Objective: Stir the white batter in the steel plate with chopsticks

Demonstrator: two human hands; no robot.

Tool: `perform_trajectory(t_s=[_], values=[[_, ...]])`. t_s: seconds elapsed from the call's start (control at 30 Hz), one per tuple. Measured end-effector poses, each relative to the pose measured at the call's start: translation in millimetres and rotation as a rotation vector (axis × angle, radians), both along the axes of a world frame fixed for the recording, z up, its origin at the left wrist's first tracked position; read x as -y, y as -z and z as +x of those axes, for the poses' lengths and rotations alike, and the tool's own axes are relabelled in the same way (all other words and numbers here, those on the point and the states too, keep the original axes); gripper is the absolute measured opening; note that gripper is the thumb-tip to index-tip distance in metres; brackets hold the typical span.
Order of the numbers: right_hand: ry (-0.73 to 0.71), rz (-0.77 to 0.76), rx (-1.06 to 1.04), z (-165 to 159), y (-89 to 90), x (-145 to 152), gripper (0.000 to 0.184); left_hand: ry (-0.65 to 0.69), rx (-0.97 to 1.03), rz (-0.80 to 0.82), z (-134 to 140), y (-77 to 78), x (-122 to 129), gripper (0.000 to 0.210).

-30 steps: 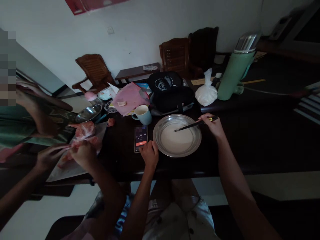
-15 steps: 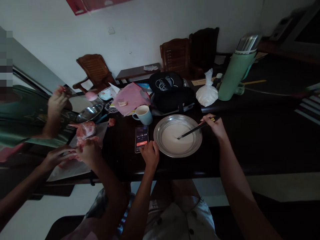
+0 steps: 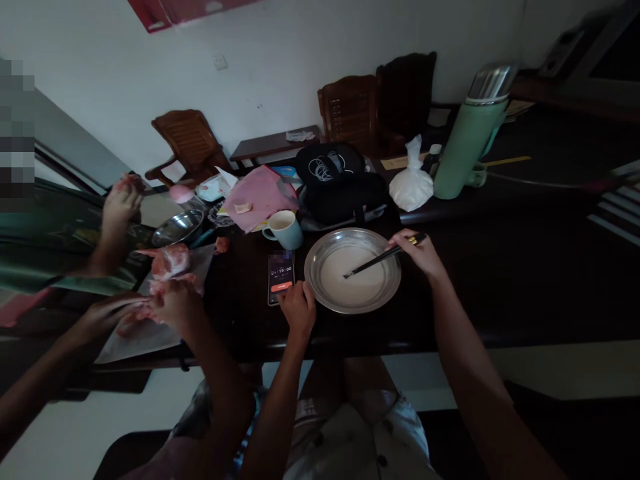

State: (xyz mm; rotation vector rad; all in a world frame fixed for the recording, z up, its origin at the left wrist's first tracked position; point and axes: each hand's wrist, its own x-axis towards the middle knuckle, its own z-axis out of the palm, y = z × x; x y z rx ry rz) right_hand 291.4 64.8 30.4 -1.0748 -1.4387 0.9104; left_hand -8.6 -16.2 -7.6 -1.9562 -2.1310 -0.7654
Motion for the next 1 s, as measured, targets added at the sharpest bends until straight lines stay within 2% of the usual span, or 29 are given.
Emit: perform_trajectory(t_s=[0.07, 0.23, 0.37, 0.43, 0.6, 0.83, 1.0], values=[[-0.005, 0.011, 0.008, -1.9, 0.5, -0.4, 0.031, -0.001, -0.006, 0.004, -0.3, 0.3, -0.5, 0.033], [0.133, 0.026, -0.029, 3.7, -0.6, -0.9, 0.032, 0.006, -0.011, 0.033, 0.4, 0.2, -0.8, 0.033], [0.012, 0.008, 0.011, -0.3, -0.7, -0.1, 0.032, 0.006, -0.002, 0.03, 1.4, -0.5, -0.4, 0.033], [-0.006, 0.016, 0.019, -2.1, -0.2, -0.5, 0.031, 0.006, 0.001, 0.026, 1.4, -0.8, -0.1, 0.033], [0.141, 0.034, -0.031, 4.8, 1.3, -1.8, 0.031, 0.012, -0.006, 0.036, 0.7, -0.5, 0.3, 0.034], [-0.017, -0.005, 0.013, -2.6, 4.3, -1.7, 0.028, 0.028, -0.012, 0.04, -0.3, 0.4, 0.7, 0.034], [0.114, 0.024, -0.049, 4.7, 3.9, -3.2, 0.026, 0.032, -0.014, 0.042, -0.9, 2.2, -0.1, 0.034]])
